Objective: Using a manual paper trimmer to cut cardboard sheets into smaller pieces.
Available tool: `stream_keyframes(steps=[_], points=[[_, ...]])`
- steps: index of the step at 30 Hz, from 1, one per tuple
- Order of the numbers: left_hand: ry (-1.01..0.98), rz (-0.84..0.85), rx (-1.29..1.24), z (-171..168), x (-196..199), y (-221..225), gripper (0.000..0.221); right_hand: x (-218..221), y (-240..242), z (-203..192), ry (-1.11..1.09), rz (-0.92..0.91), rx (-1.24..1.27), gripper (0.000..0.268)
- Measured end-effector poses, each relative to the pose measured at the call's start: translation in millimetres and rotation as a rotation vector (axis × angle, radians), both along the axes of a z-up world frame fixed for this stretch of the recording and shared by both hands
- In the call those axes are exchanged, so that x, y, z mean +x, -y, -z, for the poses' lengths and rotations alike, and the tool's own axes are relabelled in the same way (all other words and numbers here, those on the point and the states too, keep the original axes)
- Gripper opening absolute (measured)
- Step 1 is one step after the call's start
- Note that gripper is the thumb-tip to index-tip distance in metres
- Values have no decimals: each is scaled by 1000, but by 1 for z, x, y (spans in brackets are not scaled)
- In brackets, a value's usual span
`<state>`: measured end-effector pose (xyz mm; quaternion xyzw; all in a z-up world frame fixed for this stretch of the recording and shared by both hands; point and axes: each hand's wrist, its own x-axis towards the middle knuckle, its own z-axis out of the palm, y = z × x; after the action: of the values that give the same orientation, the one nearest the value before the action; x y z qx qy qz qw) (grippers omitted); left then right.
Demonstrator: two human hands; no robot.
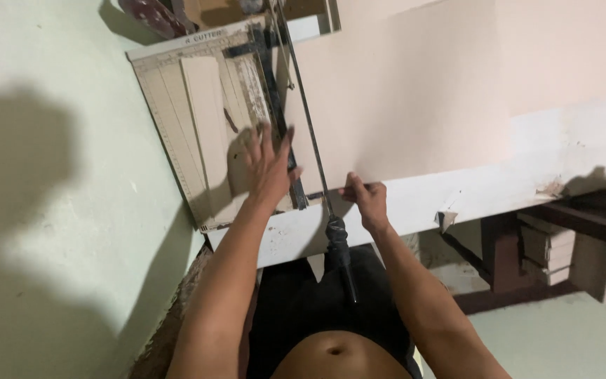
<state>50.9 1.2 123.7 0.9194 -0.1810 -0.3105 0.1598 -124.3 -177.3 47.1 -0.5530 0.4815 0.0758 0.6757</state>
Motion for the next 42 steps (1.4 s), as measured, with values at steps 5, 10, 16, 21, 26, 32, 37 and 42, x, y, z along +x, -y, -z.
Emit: stream_keyframes(steps=[5, 10, 16, 21, 26, 32, 37, 42], points=[[43, 76, 182, 24, 27, 25, 97, 5, 0, 8, 62, -86, -131, 35], [-41, 17, 207, 33, 27, 27, 113, 10, 0, -9, 54, -131, -159, 34], [-63, -10, 213, 42, 24, 14, 111, 14, -15, -15, 61, -127, -96, 33], [-110, 33, 246, 11, 23, 18, 98, 6, -13, -14, 51, -153, -129, 32], [-183, 24, 263, 36, 21, 15, 105, 9, -12, -31, 35, -130, -17, 37], [-203, 85, 231, -4, 26, 16, 108, 10, -11, -20, 62, -134, -52, 38], [-205, 88, 219, 12, 21, 12, 130, 8, -15, -10, 39, -144, -94, 39], [-151, 103, 255, 25, 16, 12, 126, 10, -9, -26, -59, -252, -164, 45]])
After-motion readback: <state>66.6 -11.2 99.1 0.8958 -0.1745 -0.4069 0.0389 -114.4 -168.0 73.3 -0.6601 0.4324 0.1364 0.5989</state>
